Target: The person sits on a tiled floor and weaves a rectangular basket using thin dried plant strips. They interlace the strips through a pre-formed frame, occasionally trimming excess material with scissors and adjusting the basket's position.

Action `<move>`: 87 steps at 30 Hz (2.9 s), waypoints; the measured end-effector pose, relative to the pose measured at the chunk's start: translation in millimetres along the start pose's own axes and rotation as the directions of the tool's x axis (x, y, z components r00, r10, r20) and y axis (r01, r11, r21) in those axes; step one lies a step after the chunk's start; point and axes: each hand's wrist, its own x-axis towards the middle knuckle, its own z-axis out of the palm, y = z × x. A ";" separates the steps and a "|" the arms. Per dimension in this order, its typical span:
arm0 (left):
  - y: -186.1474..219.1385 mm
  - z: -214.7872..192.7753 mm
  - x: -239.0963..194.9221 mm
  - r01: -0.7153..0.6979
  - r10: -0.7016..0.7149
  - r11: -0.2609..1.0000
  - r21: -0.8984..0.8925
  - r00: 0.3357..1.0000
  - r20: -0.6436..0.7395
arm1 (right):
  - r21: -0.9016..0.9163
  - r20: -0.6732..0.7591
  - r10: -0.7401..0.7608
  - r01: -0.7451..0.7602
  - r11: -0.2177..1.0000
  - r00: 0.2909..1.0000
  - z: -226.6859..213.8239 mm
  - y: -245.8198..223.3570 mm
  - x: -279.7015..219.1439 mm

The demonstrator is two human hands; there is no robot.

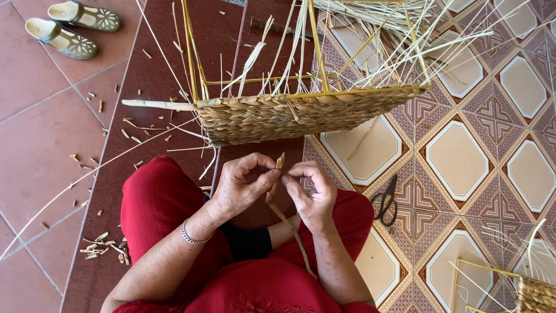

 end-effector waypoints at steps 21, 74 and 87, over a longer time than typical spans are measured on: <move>9.5 -0.4 -6.2 -0.524 0.546 0.701 0.483 0.831 0.107 | -0.395 0.165 -0.169 0.222 0.891 0.972 -3.0 -30.4 14.9; -11.0 -8.1 -21.9 -0.264 0.314 0.929 0.259 0.933 -0.175 | 0.127 -0.174 0.383 -0.365 0.922 0.907 -9.3 64.8 -10.6; -58.5 -66.0 -56.5 -0.167 -0.167 0.782 -0.600 0.872 -0.460 | 0.852 -0.451 0.801 -0.078 0.518 0.393 -242.0 145.7 -103.4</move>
